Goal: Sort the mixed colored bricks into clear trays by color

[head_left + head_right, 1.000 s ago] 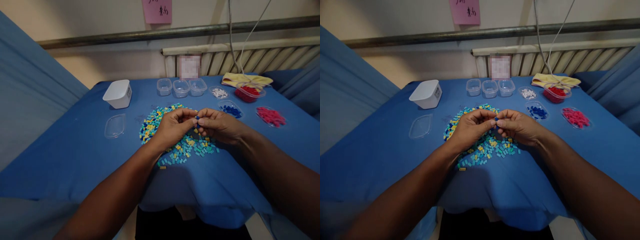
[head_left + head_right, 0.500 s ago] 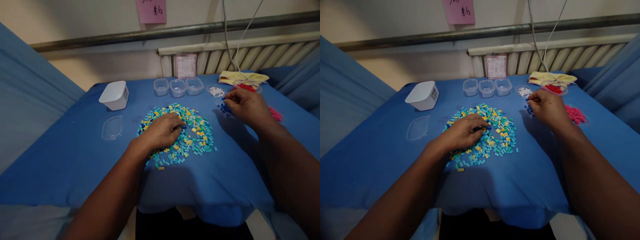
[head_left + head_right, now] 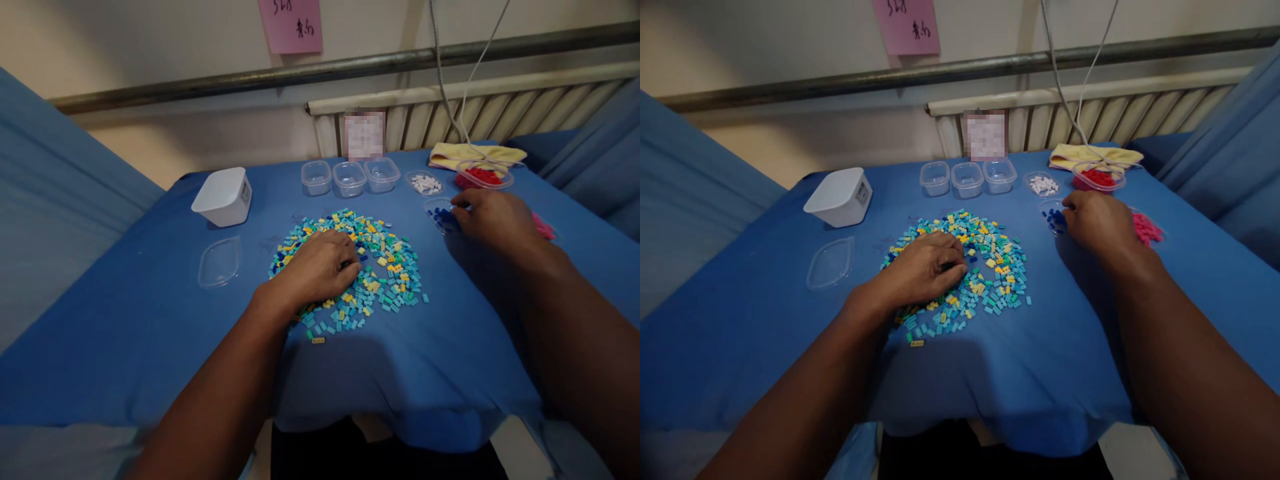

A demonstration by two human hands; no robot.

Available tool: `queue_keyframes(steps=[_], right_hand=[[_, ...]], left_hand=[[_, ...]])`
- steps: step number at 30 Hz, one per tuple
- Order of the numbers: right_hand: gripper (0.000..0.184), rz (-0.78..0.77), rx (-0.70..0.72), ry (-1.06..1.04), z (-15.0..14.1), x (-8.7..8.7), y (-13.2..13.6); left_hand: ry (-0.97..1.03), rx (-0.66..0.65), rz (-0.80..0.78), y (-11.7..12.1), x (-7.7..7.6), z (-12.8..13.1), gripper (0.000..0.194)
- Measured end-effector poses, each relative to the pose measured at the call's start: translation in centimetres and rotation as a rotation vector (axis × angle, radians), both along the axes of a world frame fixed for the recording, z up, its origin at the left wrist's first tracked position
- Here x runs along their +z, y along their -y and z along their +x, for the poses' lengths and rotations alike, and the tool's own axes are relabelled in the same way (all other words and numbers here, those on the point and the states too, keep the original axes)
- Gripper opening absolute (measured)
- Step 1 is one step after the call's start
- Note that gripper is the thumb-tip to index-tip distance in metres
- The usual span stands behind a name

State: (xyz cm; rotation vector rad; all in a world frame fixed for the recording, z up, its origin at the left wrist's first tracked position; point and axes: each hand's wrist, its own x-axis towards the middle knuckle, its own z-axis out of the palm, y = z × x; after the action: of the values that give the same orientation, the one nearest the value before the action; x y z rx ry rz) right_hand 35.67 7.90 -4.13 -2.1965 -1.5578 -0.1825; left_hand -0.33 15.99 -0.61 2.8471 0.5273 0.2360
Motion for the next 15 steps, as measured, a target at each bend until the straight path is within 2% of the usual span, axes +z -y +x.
queue_keyframes(steps=[3,6,9,10,12,15], right_hand=[[0.026,0.049,0.102,-0.013,-1.9,0.8,0.1],[0.027,0.14,0.397,-0.125,-5.8,1.4,0.3],[0.022,0.056,0.734,-0.219,-10.5,1.3,0.8],[0.02,0.011,0.808,-0.22,-11.9,1.2,1.0],[0.017,-0.054,0.857,-0.197,-13.9,0.8,1.2],[0.012,-0.089,0.801,-0.176,-15.3,0.5,1.1]], left_hand=[[0.014,0.015,-0.025,0.1,0.1,0.0,0.024],[0.034,0.009,-0.08,-0.1,0.0,-0.1,0.02],[0.043,0.011,-0.11,-0.5,-0.2,-0.3,0.019],[0.039,0.013,-0.107,-0.7,-0.3,-0.3,0.02],[0.022,0.019,-0.094,-0.9,-0.4,-0.3,0.022],[0.0,0.032,-0.094,-0.9,-0.5,-0.2,0.024]])
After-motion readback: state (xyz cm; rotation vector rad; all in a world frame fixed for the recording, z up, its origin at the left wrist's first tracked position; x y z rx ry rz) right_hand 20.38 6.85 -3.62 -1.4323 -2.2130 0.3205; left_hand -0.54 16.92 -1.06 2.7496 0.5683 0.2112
